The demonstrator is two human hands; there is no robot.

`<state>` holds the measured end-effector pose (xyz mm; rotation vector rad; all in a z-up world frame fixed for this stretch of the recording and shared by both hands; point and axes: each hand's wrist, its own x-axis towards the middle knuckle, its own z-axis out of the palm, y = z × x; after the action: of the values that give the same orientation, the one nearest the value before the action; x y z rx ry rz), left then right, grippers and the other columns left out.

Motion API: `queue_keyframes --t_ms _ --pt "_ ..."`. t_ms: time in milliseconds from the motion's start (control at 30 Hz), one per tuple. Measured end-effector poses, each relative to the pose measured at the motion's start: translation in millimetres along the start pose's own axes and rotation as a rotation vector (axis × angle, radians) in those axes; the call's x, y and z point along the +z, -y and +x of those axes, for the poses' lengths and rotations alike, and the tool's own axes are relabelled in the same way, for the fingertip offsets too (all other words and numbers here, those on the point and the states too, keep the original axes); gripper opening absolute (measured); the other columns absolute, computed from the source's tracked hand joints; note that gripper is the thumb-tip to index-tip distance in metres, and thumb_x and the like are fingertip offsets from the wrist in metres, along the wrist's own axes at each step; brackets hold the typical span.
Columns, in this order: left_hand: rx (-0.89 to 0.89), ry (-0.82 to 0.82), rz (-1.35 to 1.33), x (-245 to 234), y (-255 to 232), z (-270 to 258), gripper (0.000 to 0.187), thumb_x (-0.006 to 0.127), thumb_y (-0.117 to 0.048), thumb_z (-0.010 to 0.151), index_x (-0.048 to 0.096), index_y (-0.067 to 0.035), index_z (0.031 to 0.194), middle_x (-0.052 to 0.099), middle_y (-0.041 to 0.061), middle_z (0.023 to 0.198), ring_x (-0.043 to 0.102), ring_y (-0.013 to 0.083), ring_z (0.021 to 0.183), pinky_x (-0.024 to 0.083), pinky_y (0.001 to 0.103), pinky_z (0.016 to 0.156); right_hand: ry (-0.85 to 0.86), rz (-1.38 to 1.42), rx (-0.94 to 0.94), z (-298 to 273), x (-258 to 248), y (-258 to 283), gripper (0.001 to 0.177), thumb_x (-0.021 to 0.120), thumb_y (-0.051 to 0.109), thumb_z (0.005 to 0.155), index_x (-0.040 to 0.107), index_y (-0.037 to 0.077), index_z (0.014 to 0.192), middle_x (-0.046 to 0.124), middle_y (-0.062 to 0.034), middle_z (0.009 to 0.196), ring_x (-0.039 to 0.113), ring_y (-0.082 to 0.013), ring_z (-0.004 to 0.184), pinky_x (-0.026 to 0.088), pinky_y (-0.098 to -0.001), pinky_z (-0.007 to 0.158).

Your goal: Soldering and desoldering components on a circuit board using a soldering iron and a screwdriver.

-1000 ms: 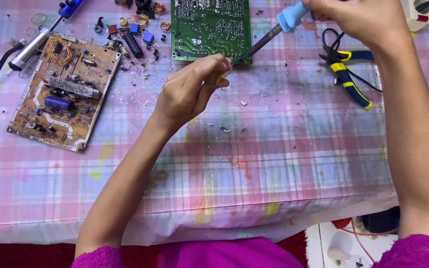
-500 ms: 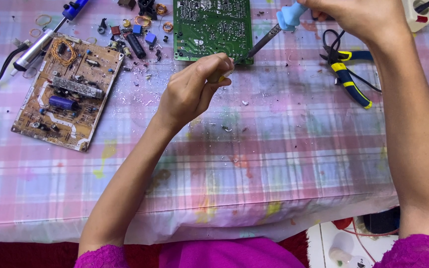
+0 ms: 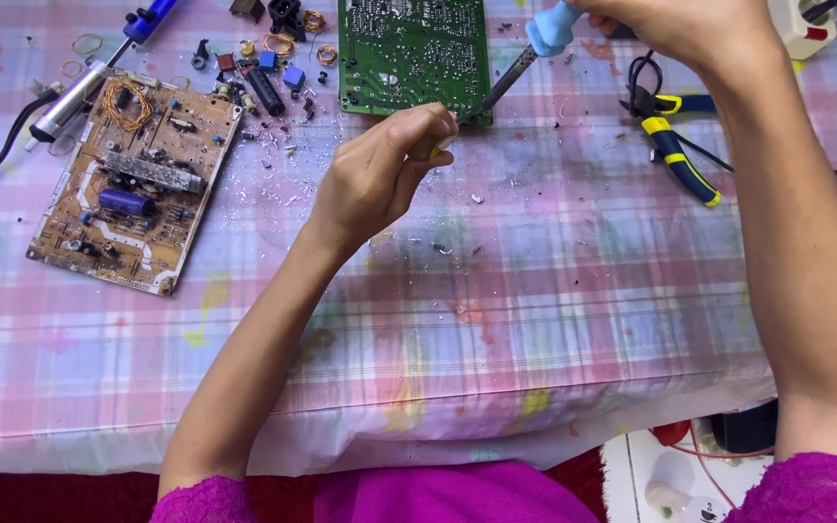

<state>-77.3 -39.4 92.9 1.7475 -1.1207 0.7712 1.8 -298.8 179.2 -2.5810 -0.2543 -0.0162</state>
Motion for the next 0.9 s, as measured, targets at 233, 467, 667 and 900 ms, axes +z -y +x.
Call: queue_keyframes --t_ms 233,467,667,900 --pt "0.025 0.026 0.043 2.1 2.1 -1.9 0.017 0.055 0.004 0.093 0.045 0.004 0.107 0.059 0.017 0.102 0.064 0.0281 0.093 0.055 0.034 0.083 0.002 -0.101 -0.039 6.6 5.4 -13.8 0.023 0.058 0.029 0.096 0.054 0.016 0.077 0.053 0.0048 0.072 0.047 -0.0042 0.066 0.035 -0.0258 0.057" --pt "0.03 0.007 0.055 -5.4 3.7 -0.6 0.02 0.056 0.004 0.093 0.045 0.004 0.109 0.059 0.016 0.1 0.064 0.0296 0.094 0.055 0.036 0.085 -0.04 0.034 -0.085 -7.5 3.5 -12.0 0.016 0.064 0.029 0.102 0.065 0.016 0.093 0.062 0.006 0.082 0.059 -0.0019 0.073 0.042 -0.016 0.061" --pt "-0.013 -0.028 0.076 -10.7 6.4 -3.2 0.02 0.056 0.0 0.093 0.045 0.005 0.109 0.059 0.017 0.103 0.064 0.0288 0.096 0.054 0.035 0.086 -0.201 0.327 -0.264 -36.0 20.8 -18.2 0.011 0.068 0.0 0.105 0.059 -0.002 0.098 0.062 -0.0097 0.088 0.064 -0.0147 0.072 0.054 -0.0213 0.063" --pt "-0.063 -0.03 0.072 -8.1 12.0 -10.5 0.028 0.058 -0.004 0.095 0.04 -0.002 0.116 0.06 0.012 0.109 0.066 0.023 0.091 0.055 0.032 0.081 -0.614 0.837 -0.028 -56.7 73.7 -82.4 0.018 0.068 0.013 0.091 0.057 0.0 0.087 0.062 -0.0113 0.076 0.06 -0.0148 0.056 0.05 -0.0225 0.047"
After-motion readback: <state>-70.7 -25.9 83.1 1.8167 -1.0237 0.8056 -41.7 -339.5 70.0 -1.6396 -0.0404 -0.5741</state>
